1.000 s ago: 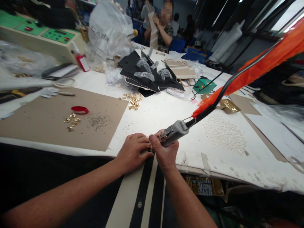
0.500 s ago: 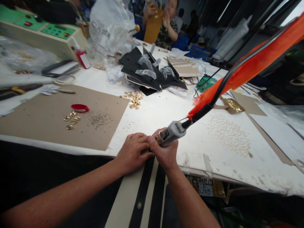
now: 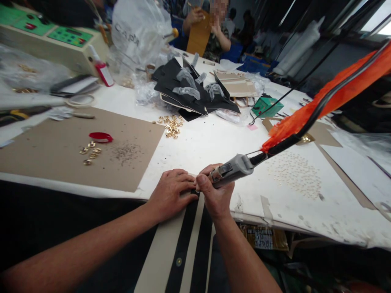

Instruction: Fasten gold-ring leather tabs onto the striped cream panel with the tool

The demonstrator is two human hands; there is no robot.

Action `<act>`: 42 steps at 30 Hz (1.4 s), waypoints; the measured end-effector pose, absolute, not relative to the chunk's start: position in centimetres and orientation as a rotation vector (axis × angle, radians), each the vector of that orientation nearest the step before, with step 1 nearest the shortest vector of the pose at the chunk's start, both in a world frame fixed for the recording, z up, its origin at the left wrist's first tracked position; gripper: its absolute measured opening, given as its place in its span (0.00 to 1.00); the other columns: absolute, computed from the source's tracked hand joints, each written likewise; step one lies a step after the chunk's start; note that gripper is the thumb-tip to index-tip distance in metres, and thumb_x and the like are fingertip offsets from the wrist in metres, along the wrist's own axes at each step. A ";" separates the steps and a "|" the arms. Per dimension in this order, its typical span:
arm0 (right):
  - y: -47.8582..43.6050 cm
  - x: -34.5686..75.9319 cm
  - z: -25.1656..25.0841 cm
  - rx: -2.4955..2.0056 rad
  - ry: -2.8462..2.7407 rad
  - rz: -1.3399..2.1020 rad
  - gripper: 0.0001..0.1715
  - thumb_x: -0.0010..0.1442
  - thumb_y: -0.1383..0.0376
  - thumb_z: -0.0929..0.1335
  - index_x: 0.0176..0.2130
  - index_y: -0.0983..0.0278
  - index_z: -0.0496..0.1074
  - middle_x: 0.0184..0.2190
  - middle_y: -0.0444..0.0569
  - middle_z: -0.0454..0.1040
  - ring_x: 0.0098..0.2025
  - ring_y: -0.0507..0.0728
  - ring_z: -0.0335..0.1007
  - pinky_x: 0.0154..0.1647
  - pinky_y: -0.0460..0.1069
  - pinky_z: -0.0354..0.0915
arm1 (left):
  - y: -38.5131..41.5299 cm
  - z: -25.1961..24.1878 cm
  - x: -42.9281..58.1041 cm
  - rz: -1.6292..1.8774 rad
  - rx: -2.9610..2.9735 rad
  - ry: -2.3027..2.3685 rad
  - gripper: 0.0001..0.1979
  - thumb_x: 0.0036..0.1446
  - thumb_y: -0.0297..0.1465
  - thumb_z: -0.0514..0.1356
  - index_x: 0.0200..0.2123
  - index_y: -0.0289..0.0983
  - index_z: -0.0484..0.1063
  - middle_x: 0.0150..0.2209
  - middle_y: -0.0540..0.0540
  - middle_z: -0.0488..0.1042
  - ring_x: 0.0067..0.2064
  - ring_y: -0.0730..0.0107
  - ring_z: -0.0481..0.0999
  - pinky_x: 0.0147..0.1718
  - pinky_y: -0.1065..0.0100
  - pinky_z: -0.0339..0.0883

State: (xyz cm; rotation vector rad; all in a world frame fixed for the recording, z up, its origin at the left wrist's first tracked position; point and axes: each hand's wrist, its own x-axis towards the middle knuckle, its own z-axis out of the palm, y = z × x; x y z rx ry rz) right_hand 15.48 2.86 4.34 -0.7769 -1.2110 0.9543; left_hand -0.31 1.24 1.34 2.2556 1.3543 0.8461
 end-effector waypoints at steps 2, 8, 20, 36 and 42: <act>2.8 15.4 4.5 -0.770 -1.206 0.954 0.17 0.61 0.55 0.77 0.35 0.60 0.70 0.22 0.38 0.70 0.21 0.53 0.69 0.26 0.52 0.71 | 1.3 1.3 -0.3 0.855 2.241 1.361 0.10 0.58 0.37 0.73 0.43 0.50 0.82 0.51 0.56 0.83 0.58 0.56 0.73 0.56 0.48 0.59; 2.7 15.5 4.9 -0.787 -1.145 0.930 0.17 0.61 0.54 0.77 0.36 0.59 0.70 0.22 0.37 0.69 0.20 0.52 0.67 0.26 0.51 0.70 | 1.3 1.0 -0.2 0.867 2.211 1.373 0.12 0.58 0.38 0.72 0.46 0.52 0.82 0.53 0.56 0.83 0.59 0.55 0.72 0.57 0.48 0.60; 2.4 14.8 5.0 -0.766 -1.067 0.971 0.18 0.61 0.53 0.77 0.36 0.59 0.70 0.21 0.37 0.66 0.20 0.51 0.65 0.27 0.50 0.70 | 1.4 1.0 -0.1 0.862 2.282 1.363 0.06 0.65 0.40 0.67 0.43 0.51 0.84 0.51 0.56 0.84 0.58 0.54 0.73 0.57 0.49 0.62; 2.8 14.3 5.4 -0.749 -1.053 0.985 0.18 0.61 0.54 0.77 0.35 0.60 0.69 0.21 0.36 0.67 0.19 0.50 0.65 0.25 0.49 0.69 | 1.5 1.0 -0.2 0.877 2.273 1.361 0.05 0.63 0.38 0.69 0.43 0.53 0.84 0.51 0.57 0.84 0.58 0.55 0.73 0.57 0.49 0.60; 2.7 14.5 5.5 -0.781 -1.054 0.998 0.18 0.60 0.55 0.78 0.33 0.60 0.69 0.21 0.37 0.67 0.20 0.51 0.66 0.26 0.49 0.70 | 1.4 1.0 -0.2 0.877 2.259 1.357 0.07 0.63 0.38 0.69 0.44 0.53 0.84 0.52 0.57 0.84 0.58 0.55 0.73 0.56 0.49 0.59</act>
